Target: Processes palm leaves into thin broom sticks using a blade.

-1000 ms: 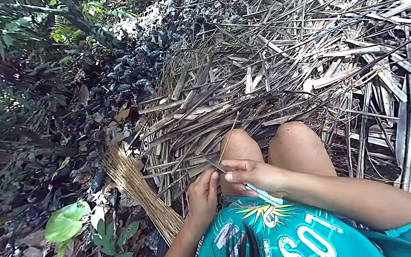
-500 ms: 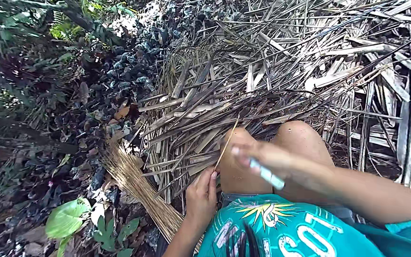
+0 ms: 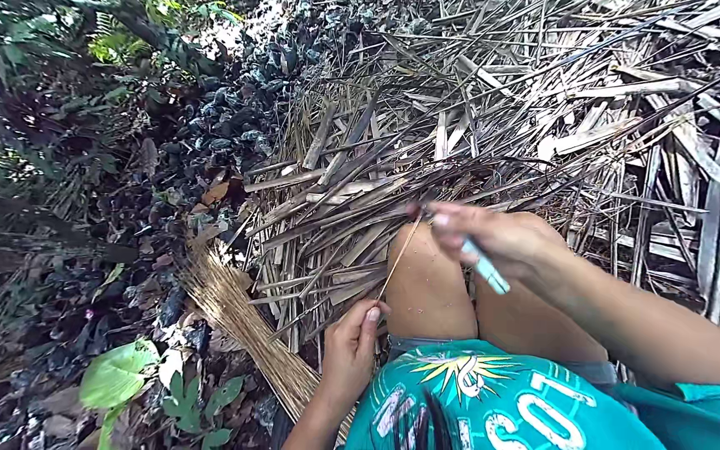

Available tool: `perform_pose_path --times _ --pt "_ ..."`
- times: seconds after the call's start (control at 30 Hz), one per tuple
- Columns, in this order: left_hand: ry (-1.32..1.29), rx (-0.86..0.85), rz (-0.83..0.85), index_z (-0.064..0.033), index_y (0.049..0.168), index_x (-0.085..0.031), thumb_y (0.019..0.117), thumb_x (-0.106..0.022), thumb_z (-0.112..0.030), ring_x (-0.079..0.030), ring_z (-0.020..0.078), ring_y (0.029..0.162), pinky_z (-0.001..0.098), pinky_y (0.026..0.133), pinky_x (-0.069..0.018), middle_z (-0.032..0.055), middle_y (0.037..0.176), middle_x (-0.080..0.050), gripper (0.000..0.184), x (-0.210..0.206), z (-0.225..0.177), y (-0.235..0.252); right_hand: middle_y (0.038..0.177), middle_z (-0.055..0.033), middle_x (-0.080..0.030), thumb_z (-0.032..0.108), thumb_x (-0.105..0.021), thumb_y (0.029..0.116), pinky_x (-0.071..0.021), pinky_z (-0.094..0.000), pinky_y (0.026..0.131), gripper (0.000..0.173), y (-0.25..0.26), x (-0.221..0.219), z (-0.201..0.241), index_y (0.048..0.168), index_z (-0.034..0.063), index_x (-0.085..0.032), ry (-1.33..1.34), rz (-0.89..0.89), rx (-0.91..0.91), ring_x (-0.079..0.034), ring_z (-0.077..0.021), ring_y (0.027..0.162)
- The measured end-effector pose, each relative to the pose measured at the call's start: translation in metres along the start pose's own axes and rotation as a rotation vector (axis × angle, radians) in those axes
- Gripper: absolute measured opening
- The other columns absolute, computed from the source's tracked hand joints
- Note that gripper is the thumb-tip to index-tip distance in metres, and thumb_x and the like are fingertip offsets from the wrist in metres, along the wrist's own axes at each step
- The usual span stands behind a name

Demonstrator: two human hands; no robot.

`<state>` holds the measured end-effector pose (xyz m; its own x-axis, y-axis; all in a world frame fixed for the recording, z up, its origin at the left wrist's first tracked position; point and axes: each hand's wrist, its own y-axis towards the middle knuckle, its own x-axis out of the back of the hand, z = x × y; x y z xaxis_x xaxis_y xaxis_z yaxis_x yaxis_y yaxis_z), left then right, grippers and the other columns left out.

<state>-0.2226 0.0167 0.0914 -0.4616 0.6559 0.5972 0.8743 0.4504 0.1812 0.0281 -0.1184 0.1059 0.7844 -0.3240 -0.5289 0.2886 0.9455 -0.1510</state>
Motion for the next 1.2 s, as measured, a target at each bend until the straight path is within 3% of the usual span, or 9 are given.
perform_pose_path --times 0.1,0.3,0.4,0.53,0.77,0.87,0.93,1.03,1.2 --pt "-0.034 0.031 -0.014 -0.0009 0.104 -0.071 0.1082 -0.043 -0.018 -0.043 -0.0090 0.057 0.0083 0.054 -0.0381 -0.0082 0.069 -0.055 0.033 0.001 0.003 -0.001 0.061 0.0099 -0.044 0.022 -0.033 0.1095 -0.0395 -0.0125 0.043 0.037 0.001 0.019 0.016 0.140 0.0149 -0.051 0.072 -0.128 0.164 -0.042 0.0022 0.045" --pt "-0.408 0.151 0.071 -0.0100 0.103 -0.068 0.1079 -0.044 -0.018 -0.039 -0.0103 0.056 0.0089 0.053 -0.0348 -0.0184 0.065 -0.045 0.026 -0.002 -0.002 0.006 0.078 0.0096 -0.051 0.014 -0.043 0.1065 -0.0385 -0.0113 0.048 0.040 -0.014 -0.052 -0.035 0.146 0.0113 -0.043 0.053 0.291 -0.281 -0.044 0.0038 0.054" --pt "-0.624 0.278 0.175 -0.0180 0.102 -0.069 0.1084 -0.046 -0.024 -0.037 -0.0097 0.051 0.0097 0.049 -0.0321 -0.0202 0.060 -0.041 0.025 0.006 -0.001 0.002 0.066 0.0112 -0.049 0.017 -0.041 0.1069 -0.0390 -0.0091 0.047 0.030 -0.002 -0.020 -0.017 0.131 0.0106 -0.059 0.019 0.120 -0.107 -0.044 0.0064 0.050" --pt "-0.853 0.411 0.209 -0.0198 0.099 -0.070 0.1072 -0.048 -0.024 -0.038 -0.0085 0.048 0.0107 0.047 -0.0334 -0.0201 0.056 -0.040 0.024 0.010 -0.004 0.000 0.061 0.0099 -0.043 0.028 -0.036 0.1096 -0.0394 -0.0123 0.043 0.038 0.004 0.017 0.000 0.143 0.0177 -0.051 0.096 -0.032 0.169 -0.041 0.0024 0.044" --pt "-1.101 0.539 0.326 -0.0222 0.096 -0.069 0.1062 -0.051 -0.027 -0.040 -0.0080 0.045 0.0116 0.045 -0.0346 -0.0207 0.054 -0.042 0.021 0.016 -0.003 0.006 0.070 0.0145 -0.052 0.021 -0.049 0.1025 -0.0400 -0.0104 0.048 0.032 -0.008 -0.046 -0.045 0.133 0.0126 -0.056 0.036 0.219 -0.160 -0.046 0.0066 0.053" --pt "-0.550 0.296 0.280 -0.0118 0.105 -0.071 0.1074 -0.046 -0.020 -0.043 -0.0060 0.054 0.0116 0.052 -0.0370 -0.0122 0.064 -0.050 0.026 0.024 0.001 -0.002 0.066 0.0135 -0.050 0.034 -0.047 0.1062 -0.0421 -0.0108 0.047 0.034 -0.003 0.011 -0.022 0.134 0.0205 -0.061 0.006 -0.033 0.145 -0.045 0.0052 0.049" --pt "0.088 0.011 0.288 -0.0031 0.114 -0.072 0.1063 -0.047 -0.010 -0.071 0.0131 0.085 0.0306 0.082 -0.0572 0.0062 0.095 -0.075 0.027 0.037 -0.004 -0.009 0.065 0.0137 -0.054 0.036 -0.041 0.1084 -0.0438 -0.0133 0.048 0.036 -0.006 0.048 -0.008 0.140 0.0249 -0.055 0.041 -0.092 0.263 -0.046 0.0032 0.048" --pt "0.616 -0.273 0.279 -0.0182 0.117 -0.075 0.0947 -0.061 -0.004 -0.068 0.0296 0.078 0.0475 0.075 -0.0522 0.0108 0.084 -0.069 0.030 0.051 -0.014 -0.014 0.066 0.0140 -0.061 0.041 -0.051 0.1051 -0.0473 -0.0162 0.050 0.036 -0.020 0.076 -0.004 0.139 0.0284 -0.058 0.034 -0.057 0.284 -0.052 0.0012 0.049" --pt "0.776 -0.093 0.403 -0.0160 0.114 -0.074 0.0937 -0.062 0.002 -0.068 0.0372 0.100 0.0616 0.102 -0.0443 0.0165 0.099 -0.070 0.030 0.080 0.015 -0.020 0.071 0.0124 -0.066 0.038 -0.050 0.1062 -0.0499 -0.0181 0.053 0.031 -0.038 0.088 -0.018 0.132 0.0261 -0.062 0.080 -0.123 0.189 -0.057 -0.0008 0.053"
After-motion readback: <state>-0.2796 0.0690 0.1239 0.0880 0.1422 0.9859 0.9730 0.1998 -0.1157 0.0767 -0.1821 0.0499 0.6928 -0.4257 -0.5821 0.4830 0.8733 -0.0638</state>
